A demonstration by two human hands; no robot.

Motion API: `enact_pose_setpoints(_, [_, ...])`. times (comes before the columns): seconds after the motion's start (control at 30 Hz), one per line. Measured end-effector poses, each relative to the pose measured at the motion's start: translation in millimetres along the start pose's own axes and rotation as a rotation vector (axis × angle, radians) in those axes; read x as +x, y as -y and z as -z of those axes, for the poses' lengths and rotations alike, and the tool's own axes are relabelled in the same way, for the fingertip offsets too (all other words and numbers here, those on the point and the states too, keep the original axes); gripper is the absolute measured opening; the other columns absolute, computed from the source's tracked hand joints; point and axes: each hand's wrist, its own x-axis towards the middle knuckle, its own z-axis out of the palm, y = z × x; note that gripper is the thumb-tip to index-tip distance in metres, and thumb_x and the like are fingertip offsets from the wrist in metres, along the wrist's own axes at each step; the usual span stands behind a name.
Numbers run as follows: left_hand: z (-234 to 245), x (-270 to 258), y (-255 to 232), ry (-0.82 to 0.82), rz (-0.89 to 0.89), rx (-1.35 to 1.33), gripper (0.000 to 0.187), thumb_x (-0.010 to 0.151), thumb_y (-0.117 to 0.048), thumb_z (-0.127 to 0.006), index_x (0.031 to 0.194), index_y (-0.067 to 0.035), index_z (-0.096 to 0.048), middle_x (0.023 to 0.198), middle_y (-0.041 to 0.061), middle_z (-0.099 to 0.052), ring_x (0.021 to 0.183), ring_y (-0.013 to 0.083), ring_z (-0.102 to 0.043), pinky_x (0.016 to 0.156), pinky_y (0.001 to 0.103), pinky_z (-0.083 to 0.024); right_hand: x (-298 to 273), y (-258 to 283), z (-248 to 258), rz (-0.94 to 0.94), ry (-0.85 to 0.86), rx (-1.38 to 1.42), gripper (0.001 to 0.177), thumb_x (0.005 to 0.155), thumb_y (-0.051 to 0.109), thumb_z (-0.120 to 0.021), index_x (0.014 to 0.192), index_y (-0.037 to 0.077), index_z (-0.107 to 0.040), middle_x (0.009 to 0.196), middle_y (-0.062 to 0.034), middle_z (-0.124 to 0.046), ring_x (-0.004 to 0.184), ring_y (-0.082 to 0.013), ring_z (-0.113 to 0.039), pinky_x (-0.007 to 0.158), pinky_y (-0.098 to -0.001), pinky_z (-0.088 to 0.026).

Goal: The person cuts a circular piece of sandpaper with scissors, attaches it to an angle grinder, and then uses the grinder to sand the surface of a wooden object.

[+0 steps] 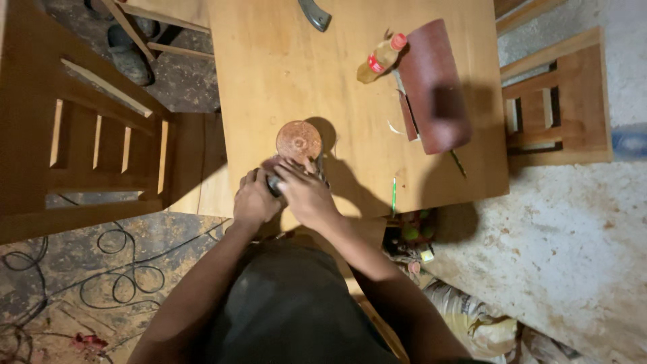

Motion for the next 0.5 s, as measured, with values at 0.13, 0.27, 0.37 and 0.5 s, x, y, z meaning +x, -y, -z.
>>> enact_pose_setpoints(0.13, [2.1,-1.5,0.3,-0.046,-0.027,0.019,0.092,0.068,-0.047,-0.083,0.141,-0.003,-0.049,0.142,0.02,-0.052,0.134,0.0383,-0.047,0.108,0.048,-0.044,-11.4,-15.8,26.3,-0.629,-0.017,1.062,0.039,0.106,0.024,-0.044,0.127,-0.001,-0.065,0.127,-0.0172,-0.072,0.12,-0.0243,-0.068,0.108,-0.0365,-0.053])
enact_pose_setpoints(0.27, [5.3,-2.9,-5.1,-0.033,-0.014,-0.005,0.092,0.075,-0.059,-0.08,0.139,0.0,-0.05,0.141,0.023,-0.052,0.133,0.0401,-0.047,0.107,0.05,-0.044,-19.8,-29.8,50.3,-0.58,-0.17,1.639,0.038,0.108,0.021,-0.044,0.126,-0.006,-0.063,0.127,-0.0156,-0.07,0.12,-0.0225,-0.067,0.106,-0.0363,-0.054])
enact_pose_setpoints(0.37, [8.1,-2.6,-7.4,0.024,0.02,0.018,0.094,0.074,-0.06,-0.08,0.14,0.0,-0.049,0.138,0.023,-0.053,0.13,0.0398,-0.049,0.105,0.051,-0.045,-19.3,-26.7,59.2,-0.485,-0.284,1.083,0.042,0.11,0.025,-0.049,0.132,-0.009,-0.06,0.132,-0.0218,-0.065,0.122,-0.0271,-0.062,0.103,-0.0383,-0.053])
enact_pose_setpoints(0.5, [8.5,-2.1,-8.2,0.03,0.023,0.018,0.093,0.076,-0.059,-0.079,0.14,0.001,-0.05,0.135,0.024,-0.055,0.128,0.0393,-0.052,0.104,0.051,-0.047,11.5,-9.3,54.2,-0.127,-0.413,-0.048,0.052,0.106,0.029,-0.058,0.144,-0.007,-0.052,0.148,-0.026,-0.057,0.139,-0.0334,-0.054,0.107,-0.039,-0.051])
